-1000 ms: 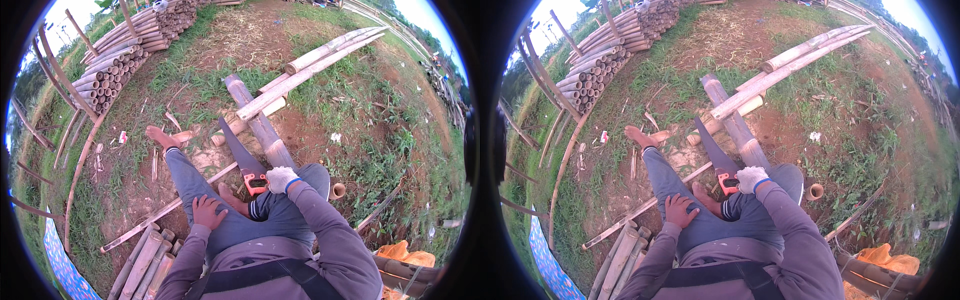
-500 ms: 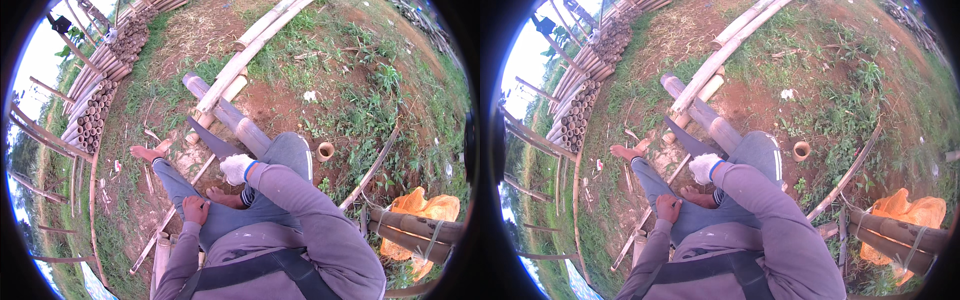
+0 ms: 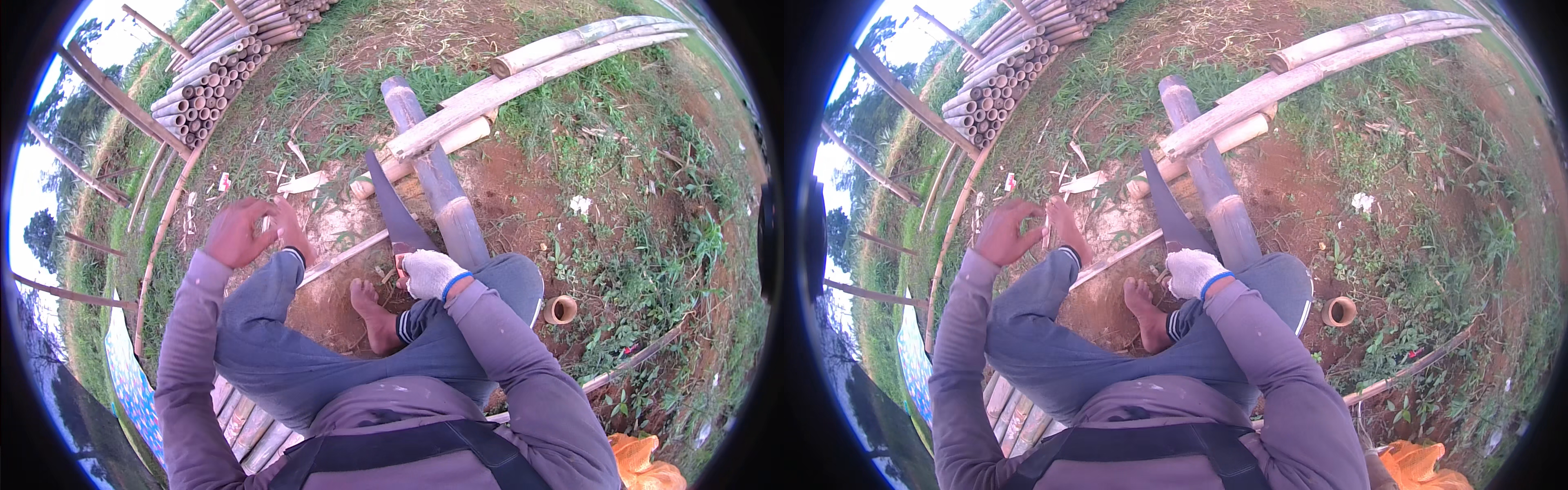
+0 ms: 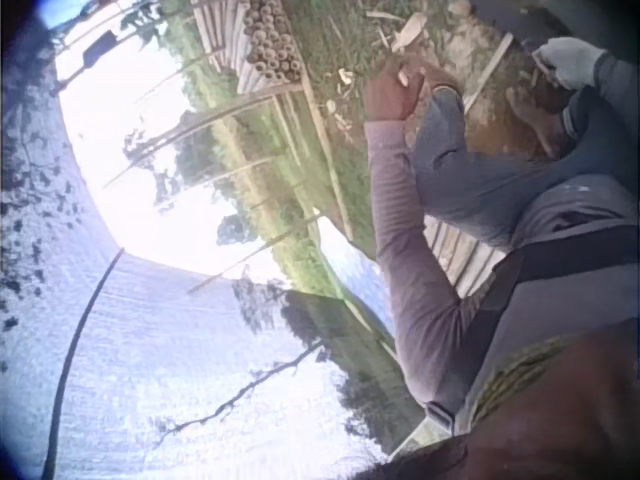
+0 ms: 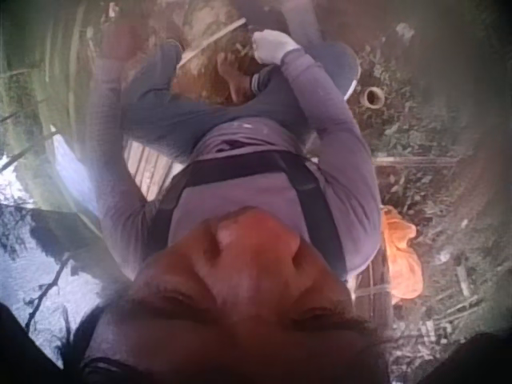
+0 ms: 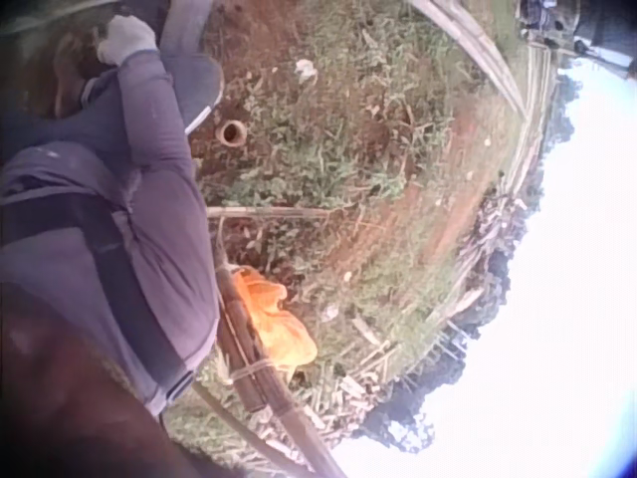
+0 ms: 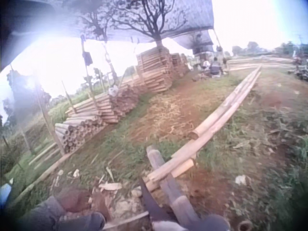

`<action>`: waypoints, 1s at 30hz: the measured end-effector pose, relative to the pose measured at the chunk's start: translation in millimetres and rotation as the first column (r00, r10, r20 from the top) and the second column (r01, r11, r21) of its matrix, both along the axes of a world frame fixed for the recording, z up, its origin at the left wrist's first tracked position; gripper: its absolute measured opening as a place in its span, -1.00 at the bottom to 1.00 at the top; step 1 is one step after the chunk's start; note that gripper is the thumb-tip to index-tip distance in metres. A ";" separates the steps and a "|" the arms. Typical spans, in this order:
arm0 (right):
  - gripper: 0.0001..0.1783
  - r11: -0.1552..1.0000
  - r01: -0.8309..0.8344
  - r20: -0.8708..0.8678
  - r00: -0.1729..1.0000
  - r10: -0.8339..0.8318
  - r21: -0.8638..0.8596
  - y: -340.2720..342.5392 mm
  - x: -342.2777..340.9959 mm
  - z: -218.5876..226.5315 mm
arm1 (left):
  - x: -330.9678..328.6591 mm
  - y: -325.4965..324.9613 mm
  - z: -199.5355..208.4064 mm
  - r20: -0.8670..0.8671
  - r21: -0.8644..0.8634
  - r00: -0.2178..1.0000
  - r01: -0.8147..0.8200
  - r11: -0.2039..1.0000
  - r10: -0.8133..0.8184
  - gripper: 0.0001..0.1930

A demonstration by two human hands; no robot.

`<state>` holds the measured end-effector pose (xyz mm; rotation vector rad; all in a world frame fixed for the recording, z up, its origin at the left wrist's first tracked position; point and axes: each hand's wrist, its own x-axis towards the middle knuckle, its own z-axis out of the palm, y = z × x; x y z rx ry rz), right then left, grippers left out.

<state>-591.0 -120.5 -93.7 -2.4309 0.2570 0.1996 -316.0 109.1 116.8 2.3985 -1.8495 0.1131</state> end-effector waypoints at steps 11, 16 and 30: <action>-0.64 0.982 0.123 -0.088 0.990 -0.111 0.141 -33.4 2.7 -28.4 | 35.5 -241.9 -113.1 0.033 0.294 0.990 -0.138 0.946 0.135 -0.29; -0.63 0.943 0.230 -0.081 0.973 -0.216 0.240 -47.4 22.9 -27.6 | 49.1 -313.7 -179.8 -0.055 0.311 0.984 -0.147 0.939 0.172 0.05; -0.46 0.901 0.368 -0.287 0.910 -0.299 0.229 -62.3 23.6 -55.0 | 60.6 -327.2 -167.3 -0.489 0.232 0.868 0.030 0.972 0.090 -0.09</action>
